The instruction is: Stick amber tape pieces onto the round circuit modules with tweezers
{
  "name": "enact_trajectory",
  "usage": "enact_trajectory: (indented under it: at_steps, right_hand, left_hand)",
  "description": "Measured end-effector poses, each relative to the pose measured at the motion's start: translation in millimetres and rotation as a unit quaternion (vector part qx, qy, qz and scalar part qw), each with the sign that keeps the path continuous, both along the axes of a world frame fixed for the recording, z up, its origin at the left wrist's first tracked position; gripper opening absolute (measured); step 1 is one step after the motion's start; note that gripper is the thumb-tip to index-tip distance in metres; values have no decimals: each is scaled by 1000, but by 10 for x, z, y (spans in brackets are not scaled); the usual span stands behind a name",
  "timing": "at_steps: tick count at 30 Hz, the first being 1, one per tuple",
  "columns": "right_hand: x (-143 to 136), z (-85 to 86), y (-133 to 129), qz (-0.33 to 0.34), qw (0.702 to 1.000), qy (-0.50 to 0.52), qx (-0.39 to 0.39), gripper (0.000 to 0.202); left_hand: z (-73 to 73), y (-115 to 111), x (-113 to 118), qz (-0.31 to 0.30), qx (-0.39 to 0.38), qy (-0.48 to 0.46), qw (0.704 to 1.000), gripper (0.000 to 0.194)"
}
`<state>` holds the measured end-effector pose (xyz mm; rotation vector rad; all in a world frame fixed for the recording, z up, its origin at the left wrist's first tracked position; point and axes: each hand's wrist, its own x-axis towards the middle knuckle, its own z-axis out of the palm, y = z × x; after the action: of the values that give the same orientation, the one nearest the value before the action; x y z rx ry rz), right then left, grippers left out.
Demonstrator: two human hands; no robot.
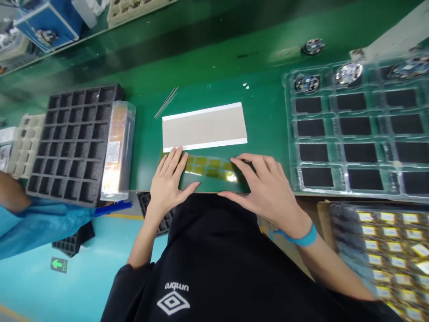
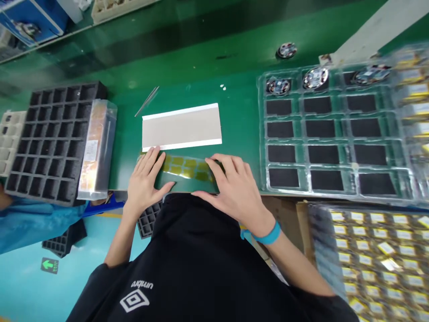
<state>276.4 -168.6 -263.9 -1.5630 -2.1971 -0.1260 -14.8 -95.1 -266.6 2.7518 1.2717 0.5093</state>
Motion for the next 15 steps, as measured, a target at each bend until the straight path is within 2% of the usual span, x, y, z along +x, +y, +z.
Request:
enact_trajectory:
  at_steps: [3,6,7,9,11,13,15]
  right_hand:
    - [-22,33,2,31,999,7,10,74]
    - [-60,35,-109,85,995,34,35,33]
    - [-67,37,-154,102,993,49,46,23]
    - [-69,68,-227,129,985,94,69,23]
    - [-72,156,-275,146,974,149,91,25]
    - [-128,307,-332,150,961,198,118,23]
    - [-292,481,-427,111,949,248,159,15]
  left_hand:
    - [35,9,-45,-44,24,11,999,84]
    - [55,17,-110,-86,45,15,995,87]
    - [58,8,-130,-98,55,4,994,77]
    - [62,-25,-148,-117,80,-44,989,43]
    - [74,-63,-117,-128,101,-109,981,22]
    - [105,-92,-21,-126,104,-179,970,22]
    - [158,-102,121,-97,93,-251,959,30]
